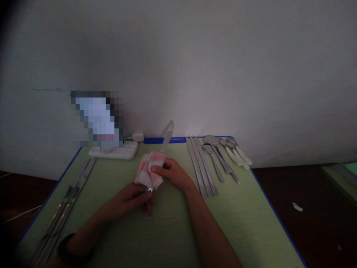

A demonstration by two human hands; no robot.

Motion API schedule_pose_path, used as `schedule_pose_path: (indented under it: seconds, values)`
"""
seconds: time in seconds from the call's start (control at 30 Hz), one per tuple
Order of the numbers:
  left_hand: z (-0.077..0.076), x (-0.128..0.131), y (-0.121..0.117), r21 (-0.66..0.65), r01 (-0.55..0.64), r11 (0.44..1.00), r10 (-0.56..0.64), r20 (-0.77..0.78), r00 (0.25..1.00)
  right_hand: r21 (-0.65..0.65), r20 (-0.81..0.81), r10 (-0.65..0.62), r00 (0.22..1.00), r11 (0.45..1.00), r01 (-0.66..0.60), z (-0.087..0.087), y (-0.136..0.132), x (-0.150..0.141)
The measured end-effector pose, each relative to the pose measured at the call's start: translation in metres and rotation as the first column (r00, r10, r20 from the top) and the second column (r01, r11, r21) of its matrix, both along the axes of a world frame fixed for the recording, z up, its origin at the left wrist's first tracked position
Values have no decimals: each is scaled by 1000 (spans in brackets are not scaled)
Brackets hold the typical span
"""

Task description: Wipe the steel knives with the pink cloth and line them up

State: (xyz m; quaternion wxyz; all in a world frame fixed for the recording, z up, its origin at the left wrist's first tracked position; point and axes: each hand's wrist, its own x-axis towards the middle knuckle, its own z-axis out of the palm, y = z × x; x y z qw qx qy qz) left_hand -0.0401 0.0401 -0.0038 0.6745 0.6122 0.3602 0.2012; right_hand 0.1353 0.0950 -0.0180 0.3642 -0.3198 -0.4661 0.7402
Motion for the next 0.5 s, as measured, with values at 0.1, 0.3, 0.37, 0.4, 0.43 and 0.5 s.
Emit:
schedule_pose_path:
  seconds: [0.1,0.3,0.37,0.4,0.43,0.5]
  values:
    - [0,0,0,23,11,1000,-10,-15,1000,6,23,-37,999,999,37,0,0,-2]
    - [0,0,-1,21,12,1000,-11,-35,999,-15,45,-62,997,998,62,1,0,-3]
    - [0,1,0,22,17,1000,-16,-40,999,-18,35,-57,998,998,58,0,0,-3]
    - [0,1,0,21,20,1000,-19,-40,999,-20,27,-51,998,998,51,0,0,-2]
    - [0,2,0,19,22,1000,-21,-38,999,-22,19,-41,999,999,42,-1,0,-1]
    - [1,2,1,12,24,1000,-24,-35,999,-24,3,-18,1000,1000,18,-1,1,0]
